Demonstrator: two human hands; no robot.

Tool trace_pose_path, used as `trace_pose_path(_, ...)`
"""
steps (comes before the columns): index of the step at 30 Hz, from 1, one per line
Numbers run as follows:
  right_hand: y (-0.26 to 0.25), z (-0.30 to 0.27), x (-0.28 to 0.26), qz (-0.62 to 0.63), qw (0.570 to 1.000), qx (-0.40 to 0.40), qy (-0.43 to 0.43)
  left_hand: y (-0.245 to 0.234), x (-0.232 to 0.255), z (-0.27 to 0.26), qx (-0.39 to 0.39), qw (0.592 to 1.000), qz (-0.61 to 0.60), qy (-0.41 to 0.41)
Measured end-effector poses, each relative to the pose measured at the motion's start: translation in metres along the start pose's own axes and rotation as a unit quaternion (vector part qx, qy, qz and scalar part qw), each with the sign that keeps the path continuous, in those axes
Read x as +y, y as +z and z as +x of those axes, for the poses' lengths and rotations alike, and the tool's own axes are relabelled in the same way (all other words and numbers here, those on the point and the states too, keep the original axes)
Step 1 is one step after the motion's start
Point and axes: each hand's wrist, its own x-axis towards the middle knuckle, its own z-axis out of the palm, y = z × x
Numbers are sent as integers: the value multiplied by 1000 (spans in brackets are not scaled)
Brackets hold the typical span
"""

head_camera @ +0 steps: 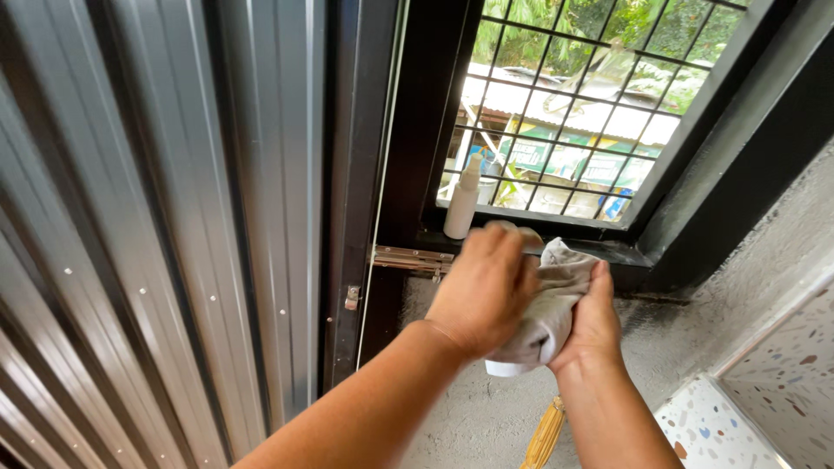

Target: The person wipes a metal gate with a white cloth, then sweeps the wooden floor with a broom. The person cleans the gate's lower edge and vertical panels, then moves to sweep along the wall and floor.

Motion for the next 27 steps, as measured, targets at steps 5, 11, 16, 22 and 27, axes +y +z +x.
trace_pose_path(5, -9, 0, 10, -90, 994, -54, -7, 8, 9, -6, -192, 963, -14, -186)
trace_pose_path(11, -16, -7, 16, -104, 990, 10, 94, 30, -13, -13, -209, 936, -77, -274)
trace_pose_path(16, -21, -14, 19, -193, 974, 87, 79, 34, -25, -25, -246, 908, -54, -335)
trace_pose_path(22, -26, -26, 28, -312, 944, 68, 90, 25, -23, -34, -222, 908, -116, -335)
trace_pose_path(27, -31, -26, 34, -459, 881, 6, 113, 17, -22, -43, -185, 892, -199, -362)
